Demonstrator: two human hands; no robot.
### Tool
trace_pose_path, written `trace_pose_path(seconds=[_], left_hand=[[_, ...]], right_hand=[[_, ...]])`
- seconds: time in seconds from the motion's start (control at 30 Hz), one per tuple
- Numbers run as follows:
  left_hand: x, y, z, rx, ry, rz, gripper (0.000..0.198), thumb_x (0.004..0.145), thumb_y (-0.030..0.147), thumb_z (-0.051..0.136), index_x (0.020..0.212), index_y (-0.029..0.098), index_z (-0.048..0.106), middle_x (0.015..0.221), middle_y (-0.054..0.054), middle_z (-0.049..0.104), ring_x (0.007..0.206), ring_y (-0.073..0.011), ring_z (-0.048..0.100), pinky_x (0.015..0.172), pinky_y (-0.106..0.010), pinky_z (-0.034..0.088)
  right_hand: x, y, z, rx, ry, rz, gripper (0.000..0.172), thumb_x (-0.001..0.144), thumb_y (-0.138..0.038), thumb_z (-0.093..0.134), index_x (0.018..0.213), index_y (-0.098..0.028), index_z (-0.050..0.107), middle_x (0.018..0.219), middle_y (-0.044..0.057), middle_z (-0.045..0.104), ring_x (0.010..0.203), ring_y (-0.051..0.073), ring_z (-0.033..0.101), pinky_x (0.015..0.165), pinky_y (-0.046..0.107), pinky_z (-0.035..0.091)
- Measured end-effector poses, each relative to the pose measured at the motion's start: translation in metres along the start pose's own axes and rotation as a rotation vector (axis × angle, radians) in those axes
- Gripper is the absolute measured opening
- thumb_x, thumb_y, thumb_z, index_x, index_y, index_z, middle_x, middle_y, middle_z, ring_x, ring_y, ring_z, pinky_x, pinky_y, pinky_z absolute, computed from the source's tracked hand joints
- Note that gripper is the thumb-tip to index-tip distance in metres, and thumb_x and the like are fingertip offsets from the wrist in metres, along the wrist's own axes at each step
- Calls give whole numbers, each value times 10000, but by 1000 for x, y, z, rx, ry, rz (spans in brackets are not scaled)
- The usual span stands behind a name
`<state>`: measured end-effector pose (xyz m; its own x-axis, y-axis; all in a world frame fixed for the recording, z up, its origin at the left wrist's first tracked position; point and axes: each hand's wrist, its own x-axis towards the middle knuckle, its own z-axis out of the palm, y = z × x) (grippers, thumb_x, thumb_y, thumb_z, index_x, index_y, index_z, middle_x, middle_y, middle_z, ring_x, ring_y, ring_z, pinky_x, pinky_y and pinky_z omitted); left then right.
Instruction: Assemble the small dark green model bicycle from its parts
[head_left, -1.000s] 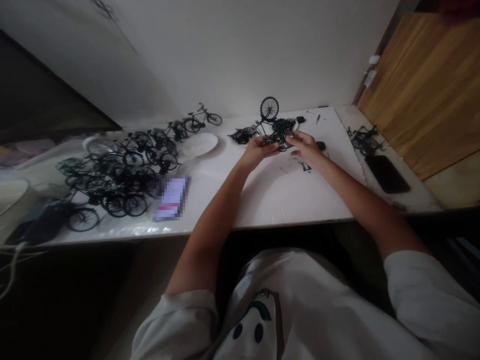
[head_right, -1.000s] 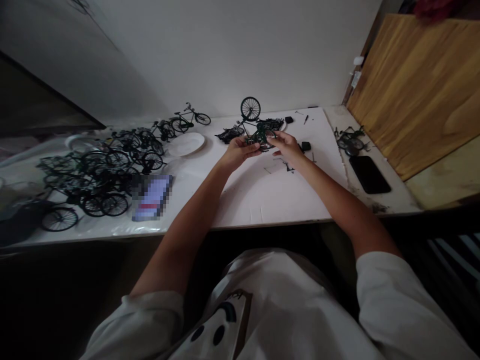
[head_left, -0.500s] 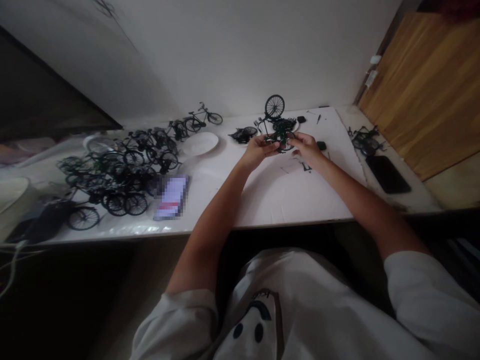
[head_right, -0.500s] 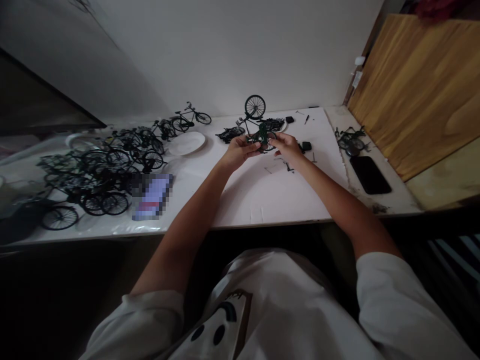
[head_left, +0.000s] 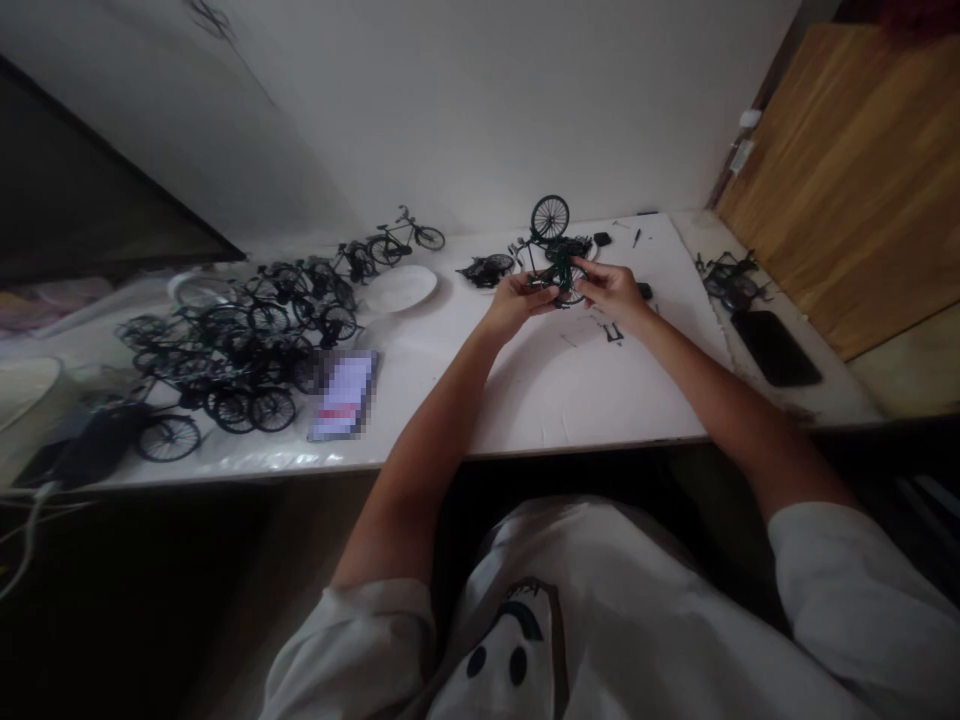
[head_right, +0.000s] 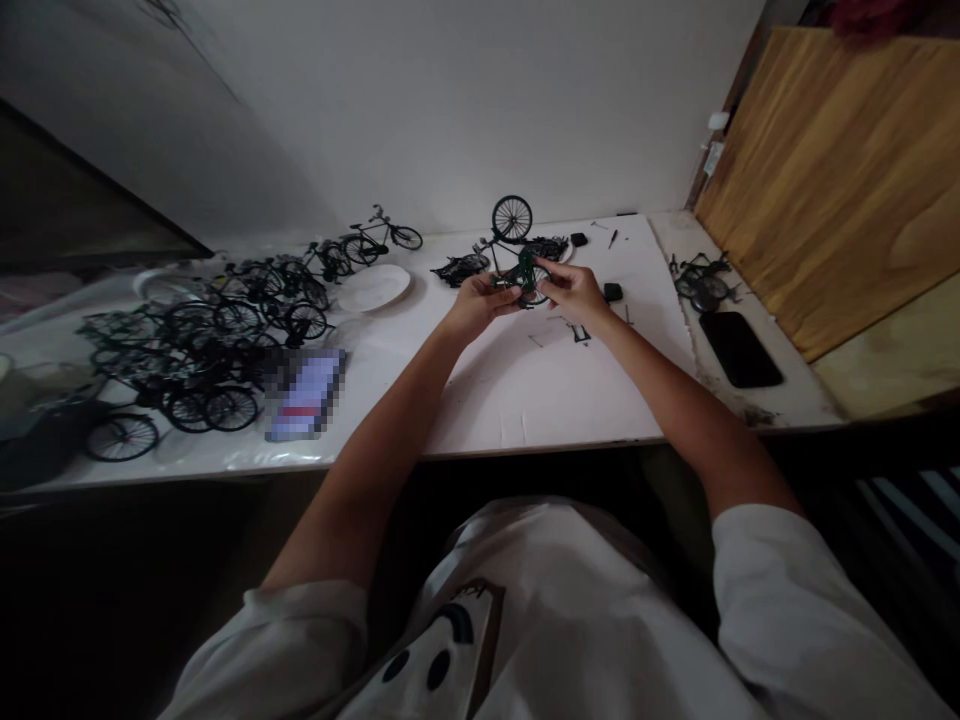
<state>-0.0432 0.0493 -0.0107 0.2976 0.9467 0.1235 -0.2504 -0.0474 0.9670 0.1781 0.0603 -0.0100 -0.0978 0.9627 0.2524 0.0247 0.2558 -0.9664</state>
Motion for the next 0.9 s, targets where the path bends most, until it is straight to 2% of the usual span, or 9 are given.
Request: trace_pose_path(seconds=[0.17,0.3,0.4,0.53,0.73,0.9], left_hand=[[0,-3,0,-9,-13,-1,661,656,415,1089,1172,147,773,1054,-100,854,991,-237,844,986,-399,669],[0,-4,1,-4,-20,-5,701,627,448,1097,1169,143,774,1035,-105,858,981,-238,843,1001,-407,668],[0,-5,1,-10,-11,-4,702,605,452,1104,1141,143,772,1028,-100,859,967,-239,845,970,-389,673],[1,-7,0,-6,-9,-2,689,619,444,1100,1147,141,775,1021,-103,857,962,-236,845,935,-364,674],[0,-6,3,-5,2,3,684,642,426,1093,1179,149,773,1057,-100,857,1005,-245,848,969,-384,678],[0,-4,4,-16,-8,-1,674,650,416,1095,1176,148,771,1051,-98,855,1011,-251,849,976,-396,678]], right_hand=[[4,7,-1,-14,-20,-35,522,796,-336,911,1300,-215,857,993,15,842,609,109,599,565,284,627],[6,10,-2,-14,-26,-20,551,794,-336,919,1322,-199,845,1043,34,850,676,140,652,618,332,673],[6,12,-4,-41,-34,-44,546,806,-352,913,1324,-194,843,1082,44,843,714,155,684,661,365,699],[5,11,-5,-81,-50,-76,538,808,-384,919,1314,-216,846,1040,40,814,739,171,695,674,375,702],[-1,2,-6,-130,-67,-115,512,823,-457,898,1280,-230,852,1332,84,763,909,213,716,658,361,690],[-2,2,-8,-162,-81,-159,551,873,-564,859,1317,-236,845,1320,94,752,963,232,717,638,342,688]])
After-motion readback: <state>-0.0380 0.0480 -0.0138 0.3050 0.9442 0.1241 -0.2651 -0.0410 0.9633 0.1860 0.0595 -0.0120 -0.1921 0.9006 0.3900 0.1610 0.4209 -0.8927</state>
